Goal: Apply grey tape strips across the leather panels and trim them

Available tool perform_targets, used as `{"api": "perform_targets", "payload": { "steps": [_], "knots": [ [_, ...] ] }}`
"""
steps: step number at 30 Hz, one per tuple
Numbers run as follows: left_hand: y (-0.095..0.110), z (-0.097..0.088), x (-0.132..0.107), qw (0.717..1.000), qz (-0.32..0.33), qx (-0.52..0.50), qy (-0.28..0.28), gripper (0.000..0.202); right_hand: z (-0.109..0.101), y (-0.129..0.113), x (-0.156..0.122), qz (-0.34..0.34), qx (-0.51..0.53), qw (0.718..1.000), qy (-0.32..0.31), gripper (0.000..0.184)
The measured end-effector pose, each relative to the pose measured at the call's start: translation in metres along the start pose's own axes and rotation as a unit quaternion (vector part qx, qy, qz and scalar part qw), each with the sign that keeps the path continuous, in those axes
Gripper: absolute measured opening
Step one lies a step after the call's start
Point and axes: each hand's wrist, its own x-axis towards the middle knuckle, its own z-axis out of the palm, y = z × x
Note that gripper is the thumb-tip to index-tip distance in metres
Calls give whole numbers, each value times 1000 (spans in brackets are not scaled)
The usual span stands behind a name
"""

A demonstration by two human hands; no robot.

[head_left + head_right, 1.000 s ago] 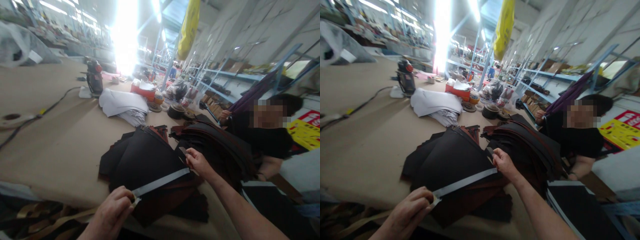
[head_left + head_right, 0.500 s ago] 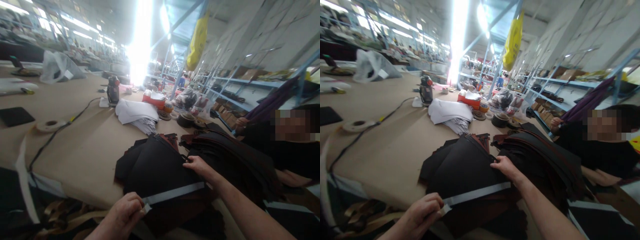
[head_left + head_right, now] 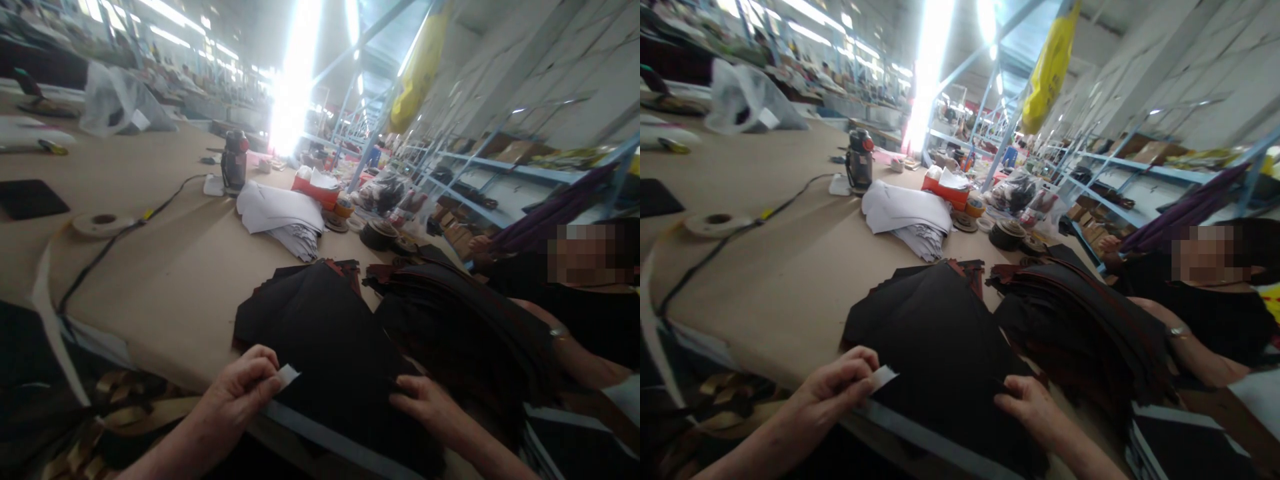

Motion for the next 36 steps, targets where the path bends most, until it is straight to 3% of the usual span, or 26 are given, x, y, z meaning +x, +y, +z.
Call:
{"api": "perform_targets", "payload": {
  "steps": [3,6,13,17,20,24,27,32,36],
  "knots": [
    [14,3,1,996,-53,-67,6,37,-6,-11,-1,21,44,996,71,38],
    [22,7,0,990,-85,-116,-7,35,4,-44,-1,33,146,986,73,42],
    [24,15,-2,991,-81,-105,-12,29,74,-116,12,-39,269,947,-172,42],
    [20,13,3,994,-61,-86,-16,29,87,-132,21,-35,258,939,-227,30],
    [17,10,8,994,-79,-72,-24,37,87,-141,25,-36,234,944,-231,20],
    [11,8,21,968,-221,-84,-88,54,83,-148,32,-69,185,957,-210,11],
    [6,7,32,950,-268,-108,-117,58,77,-150,37,-95,163,964,-190,9],
    [-5,3,41,945,-305,-90,-74,56,57,-146,51,-113,162,972,-130,12],
    [-6,-6,45,942,-326,-57,-65,52,28,-133,87,-104,187,976,-49,21]
  ]
}}
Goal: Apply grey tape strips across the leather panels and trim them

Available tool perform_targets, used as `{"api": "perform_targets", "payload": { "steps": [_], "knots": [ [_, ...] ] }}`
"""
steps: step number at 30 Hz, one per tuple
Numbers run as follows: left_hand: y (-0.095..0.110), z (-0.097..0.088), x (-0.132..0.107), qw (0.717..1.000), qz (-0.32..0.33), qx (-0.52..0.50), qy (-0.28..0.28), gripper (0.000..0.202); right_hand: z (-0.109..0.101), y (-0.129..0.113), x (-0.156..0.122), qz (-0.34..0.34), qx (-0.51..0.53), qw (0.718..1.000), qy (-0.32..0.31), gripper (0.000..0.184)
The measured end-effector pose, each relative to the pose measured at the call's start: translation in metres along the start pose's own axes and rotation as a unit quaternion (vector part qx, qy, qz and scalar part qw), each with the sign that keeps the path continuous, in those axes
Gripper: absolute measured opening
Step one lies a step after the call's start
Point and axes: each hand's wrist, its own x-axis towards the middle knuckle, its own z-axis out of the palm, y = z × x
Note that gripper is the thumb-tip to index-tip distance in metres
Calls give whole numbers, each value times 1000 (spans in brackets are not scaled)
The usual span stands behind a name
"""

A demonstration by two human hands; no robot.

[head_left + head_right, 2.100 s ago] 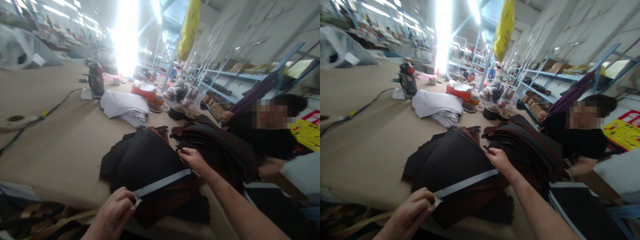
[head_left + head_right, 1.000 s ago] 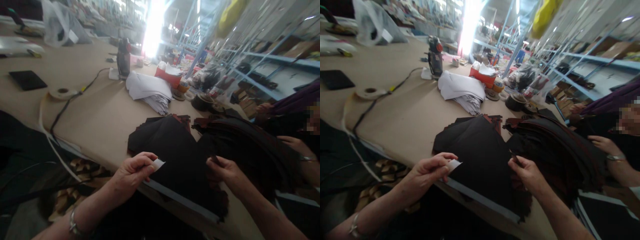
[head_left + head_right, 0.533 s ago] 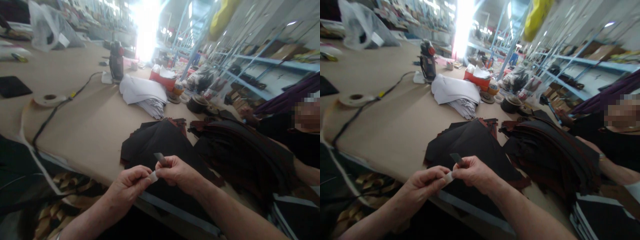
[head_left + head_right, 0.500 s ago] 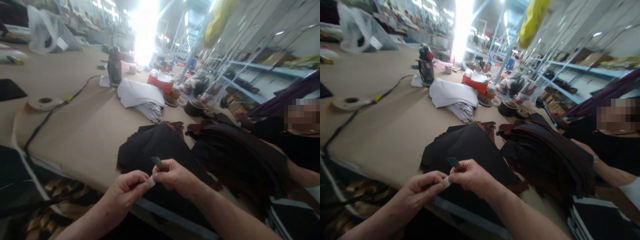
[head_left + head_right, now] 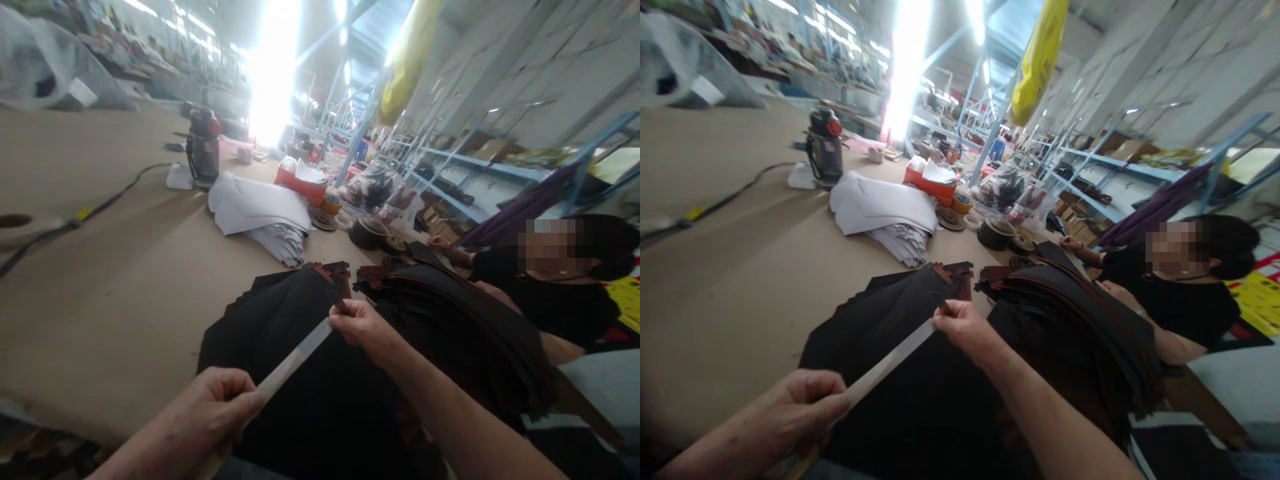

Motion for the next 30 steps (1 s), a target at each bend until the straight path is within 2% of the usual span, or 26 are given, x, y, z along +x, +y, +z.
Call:
{"api": "perform_targets", "payload": {
  "steps": [5,9,13,19,24,30],
  "knots": [
    [19,-14,-9,998,-16,56,20,48,-45,11,51,-8,-44,996,71,30],
    [21,-23,-11,996,-20,72,42,48,-58,13,67,-17,-66,994,88,37],
    [10,-25,-8,997,2,54,49,46,-51,15,62,-24,-116,989,84,34],
    [-12,-22,2,997,27,43,54,46,-25,9,52,-23,-266,960,82,11],
    [-22,-25,6,997,17,64,49,47,-13,1,48,-1,-333,939,83,27],
    [-8,-21,-3,997,-7,69,43,42,-20,10,55,34,-317,946,59,29]
  ]
}}
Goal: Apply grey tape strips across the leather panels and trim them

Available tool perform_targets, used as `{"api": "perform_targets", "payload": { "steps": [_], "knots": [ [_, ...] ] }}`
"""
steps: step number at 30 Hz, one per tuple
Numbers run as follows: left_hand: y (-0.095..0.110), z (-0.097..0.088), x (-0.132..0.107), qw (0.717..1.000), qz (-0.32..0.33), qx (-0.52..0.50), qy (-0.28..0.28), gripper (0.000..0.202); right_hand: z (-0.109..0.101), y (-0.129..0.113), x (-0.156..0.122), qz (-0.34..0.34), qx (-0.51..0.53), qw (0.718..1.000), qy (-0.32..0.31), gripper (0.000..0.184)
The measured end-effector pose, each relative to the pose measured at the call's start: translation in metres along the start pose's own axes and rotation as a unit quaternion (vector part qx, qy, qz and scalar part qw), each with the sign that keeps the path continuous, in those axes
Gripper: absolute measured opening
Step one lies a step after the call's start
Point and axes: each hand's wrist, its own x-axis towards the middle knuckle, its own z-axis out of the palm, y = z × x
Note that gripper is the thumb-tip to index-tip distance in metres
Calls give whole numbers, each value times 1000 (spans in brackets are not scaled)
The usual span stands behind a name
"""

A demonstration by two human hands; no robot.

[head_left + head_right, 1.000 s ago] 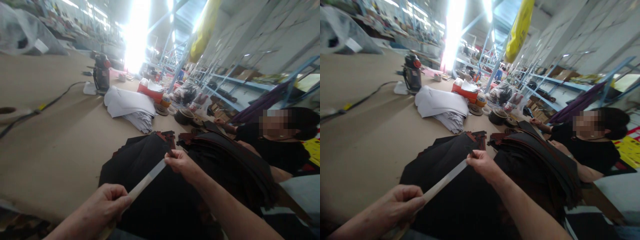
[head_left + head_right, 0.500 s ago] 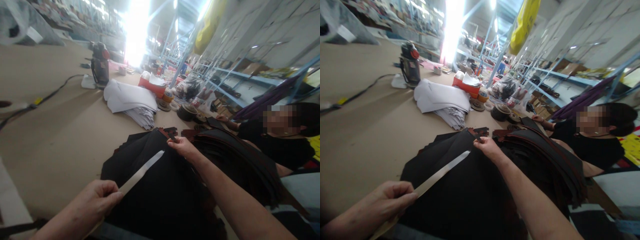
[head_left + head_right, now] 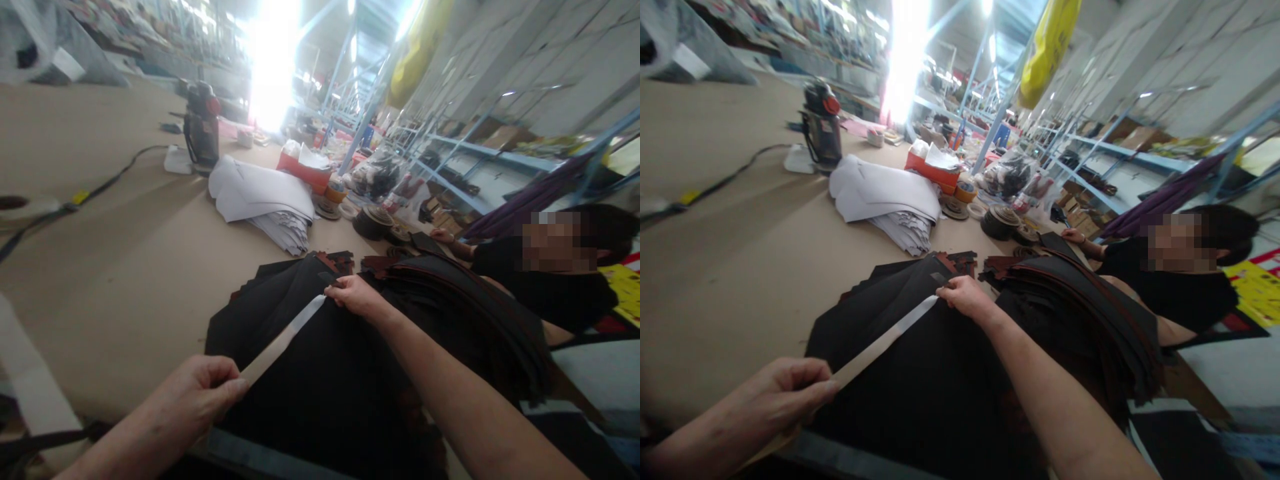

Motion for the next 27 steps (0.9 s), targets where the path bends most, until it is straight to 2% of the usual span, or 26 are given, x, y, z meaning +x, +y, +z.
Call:
{"api": "perform_targets", "payload": {
  "steps": [5,9,13,17,21,27],
  "knots": [
    [10,2,-8,1000,15,0,10,41,1,-4,1,12,4,999,-34,28],
    [8,2,-6,1000,24,13,12,41,4,-13,1,14,7,1000,-27,28],
    [4,2,-2,1000,6,20,6,39,7,-15,4,11,42,999,-23,19],
    [1,1,0,1000,4,14,5,36,7,-10,2,1,99,994,-35,14],
    [3,0,-3,1000,12,20,18,36,5,-1,-4,-14,145,989,-36,17],
    [10,-7,-5,997,2,72,33,41,-1,16,-2,-48,171,984,16,22]
  ]
}}
